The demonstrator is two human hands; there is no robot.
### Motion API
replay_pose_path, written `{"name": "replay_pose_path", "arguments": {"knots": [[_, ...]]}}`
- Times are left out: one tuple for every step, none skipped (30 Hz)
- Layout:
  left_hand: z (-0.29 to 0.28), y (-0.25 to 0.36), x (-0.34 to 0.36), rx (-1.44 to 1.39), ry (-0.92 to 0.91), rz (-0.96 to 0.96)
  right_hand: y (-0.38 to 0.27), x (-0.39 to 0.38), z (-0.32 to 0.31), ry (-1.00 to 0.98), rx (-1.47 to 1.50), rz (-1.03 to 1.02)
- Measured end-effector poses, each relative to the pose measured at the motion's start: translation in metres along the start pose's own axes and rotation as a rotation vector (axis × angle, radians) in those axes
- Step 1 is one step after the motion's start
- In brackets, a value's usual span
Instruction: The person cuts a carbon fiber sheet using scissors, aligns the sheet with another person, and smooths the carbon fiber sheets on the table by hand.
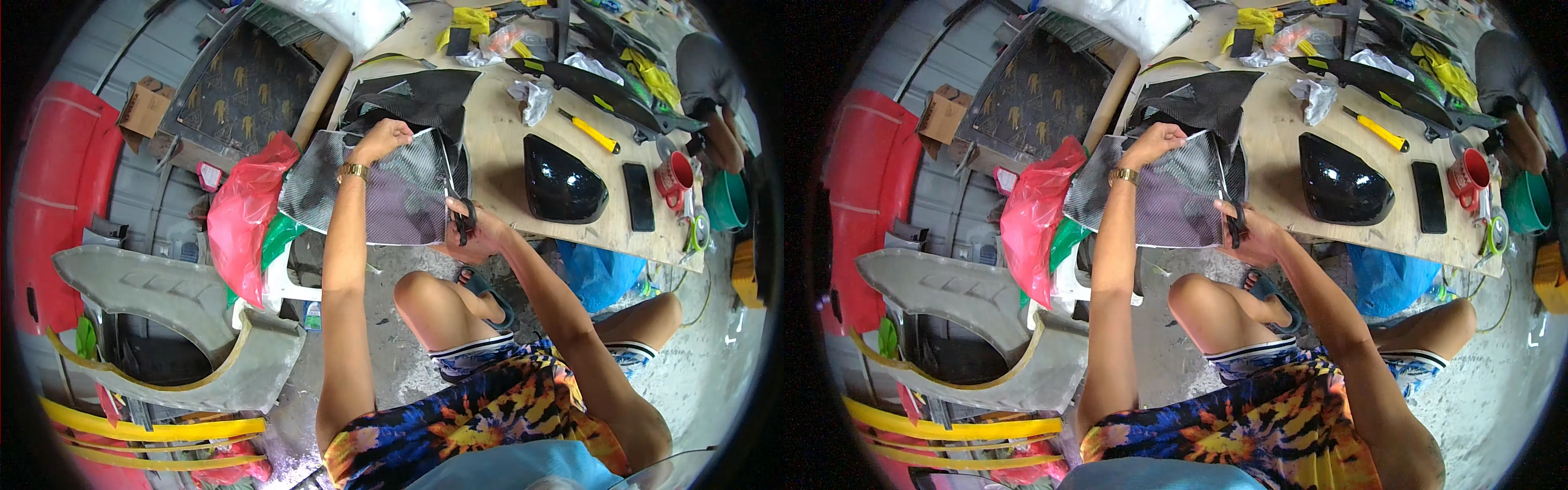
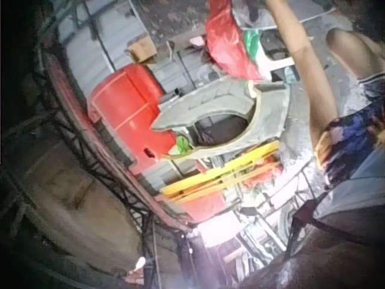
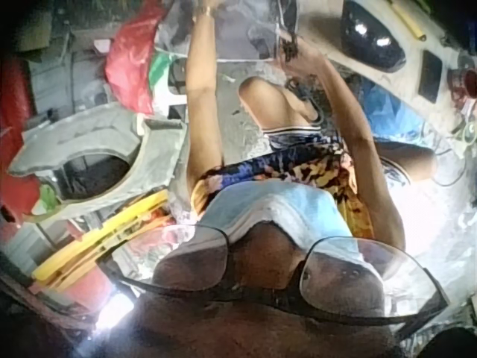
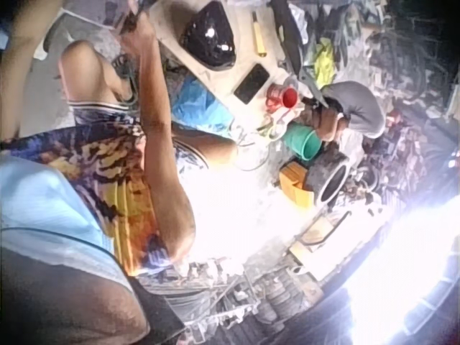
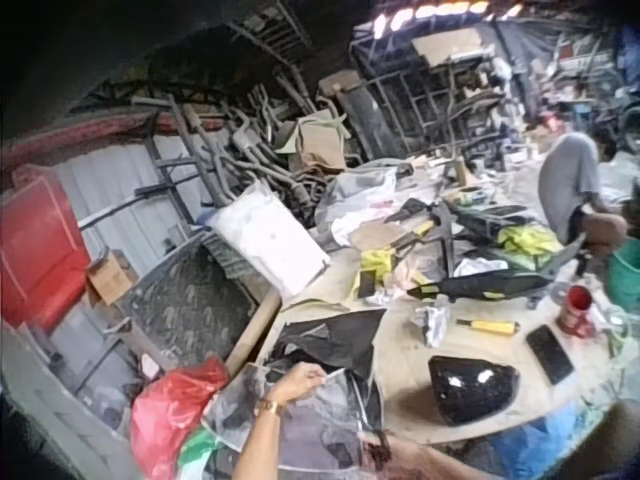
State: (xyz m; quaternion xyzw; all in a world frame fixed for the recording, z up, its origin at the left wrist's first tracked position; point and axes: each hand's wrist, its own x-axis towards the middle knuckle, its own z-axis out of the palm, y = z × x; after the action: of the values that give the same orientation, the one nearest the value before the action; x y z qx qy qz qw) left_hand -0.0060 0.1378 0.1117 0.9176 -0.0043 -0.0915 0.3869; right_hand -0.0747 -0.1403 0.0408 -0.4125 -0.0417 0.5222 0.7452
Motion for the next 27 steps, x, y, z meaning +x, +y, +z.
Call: {"name": "replay_pose_path", "arguments": {"knots": [[0.000, -0.002, 0.000, -0.010, -0.011, -0.005, -0.002, -0.001, 0.003, 0.045, 0.086, 0.003], [-0.001, -0.004, 0.000, -0.021, -0.023, -0.011, -0.004, -0.003, 0.005, 0.045, 0.087, 0.004], [-0.002, -0.005, -0.001, -0.022, -0.023, -0.011, -0.006, -0.005, 0.006, 0.011, 0.092, -0.012], [-0.004, -0.007, -0.001, -0.013, -0.035, -0.007, -0.006, -0.006, 0.007, -0.024, 0.097, -0.026], [-0.005, -0.009, -0.002, -0.004, -0.047, -0.003, -0.004, -0.006, 0.007, -0.025, 0.097, -0.024], [-0.005, -0.007, -0.002, -0.008, -0.049, -0.001, -0.002, -0.007, 0.004, -0.014, 0.049, -0.058], [-0.005, -0.006, -0.001, 0.008, -0.063, -0.023, -0.001, -0.008, 0.002, -0.003, 0.001, -0.091], [-0.004, -0.005, -0.001, 0.024, -0.076, -0.046, 0.000, -0.008, -0.001, 0.000, 0.001, -0.089], [-0.004, -0.005, -0.002, 0.024, -0.075, -0.046, 0.000, -0.008, -0.002, -0.002, -0.051, -0.087], [-0.004, -0.006, -0.002, 0.022, -0.078, -0.049, 0.000, -0.009, -0.003, -0.004, -0.102, -0.085], [-0.004, -0.006, -0.003, 0.020, -0.081, -0.051, -0.001, -0.010, -0.005, -0.005, -0.103, -0.084], [-0.004, -0.007, -0.003, 0.019, -0.079, -0.052, -0.002, -0.011, -0.006, -0.031, -0.123, -0.067], [-0.004, -0.007, -0.004, 0.003, -0.085, -0.050, -0.004, -0.012, -0.006, -0.057, -0.143, -0.050], [-0.005, -0.008, -0.005, -0.013, -0.090, -0.046, -0.005, -0.013, -0.006, -0.058, -0.144, -0.050], [-0.005, -0.008, -0.006, -0.013, -0.088, -0.047, -0.007, -0.014, -0.005, -0.063, -0.111, -0.005], [-0.006, -0.008, -0.006, -0.010, -0.095, -0.043, -0.009, -0.015, -0.004, -0.069, -0.079, 0.039], [-0.007, -0.008, -0.007, -0.008, -0.101, -0.040, -0.011, -0.014, -0.003, -0.071, -0.080, 0.039], [-0.008, -0.009, -0.008, -0.007, -0.100, -0.040, -0.014, -0.012, -0.003, -0.048, -0.126, 0.045], [-0.010, -0.010, -0.009, -0.006, -0.131, -0.038, -0.016, -0.010, -0.003, -0.025, -0.172, 0.051], [-0.011, -0.011, -0.011, -0.004, -0.162, -0.036, -0.019, -0.008, -0.004, -0.028, -0.172, 0.051], [-0.011, -0.008, -0.011, -0.005, -0.164, -0.033, -0.022, -0.006, -0.007, -0.005, -0.245, 0.020], [-0.012, -0.005, -0.011, 0.007, -0.187, -0.017, -0.026, -0.005, -0.010, 0.017, -0.318, -0.010], [-0.012, -0.002, -0.011, 0.019, -0.211, -0.002, -0.029, -0.003, -0.013, 0.020, -0.318, -0.011], [-0.013, -0.001, -0.013, 0.019, -0.210, -0.002, -0.033, -0.001, -0.015, 0.009, -0.386, -0.016], [-0.014, 0.000, -0.015, 0.043, -0.221, -0.003, -0.036, 0.000, -0.016, -0.002, -0.454, -0.021], [-0.015, 0.001, -0.016, 0.066, -0.232, -0.004, -0.037, 0.002, -0.016, -0.001, -0.455, -0.021], [-0.016, 0.002, -0.018, 0.066, -0.231, -0.005, -0.038, 0.004, -0.013, 0.001, -0.463, -0.030]]}}
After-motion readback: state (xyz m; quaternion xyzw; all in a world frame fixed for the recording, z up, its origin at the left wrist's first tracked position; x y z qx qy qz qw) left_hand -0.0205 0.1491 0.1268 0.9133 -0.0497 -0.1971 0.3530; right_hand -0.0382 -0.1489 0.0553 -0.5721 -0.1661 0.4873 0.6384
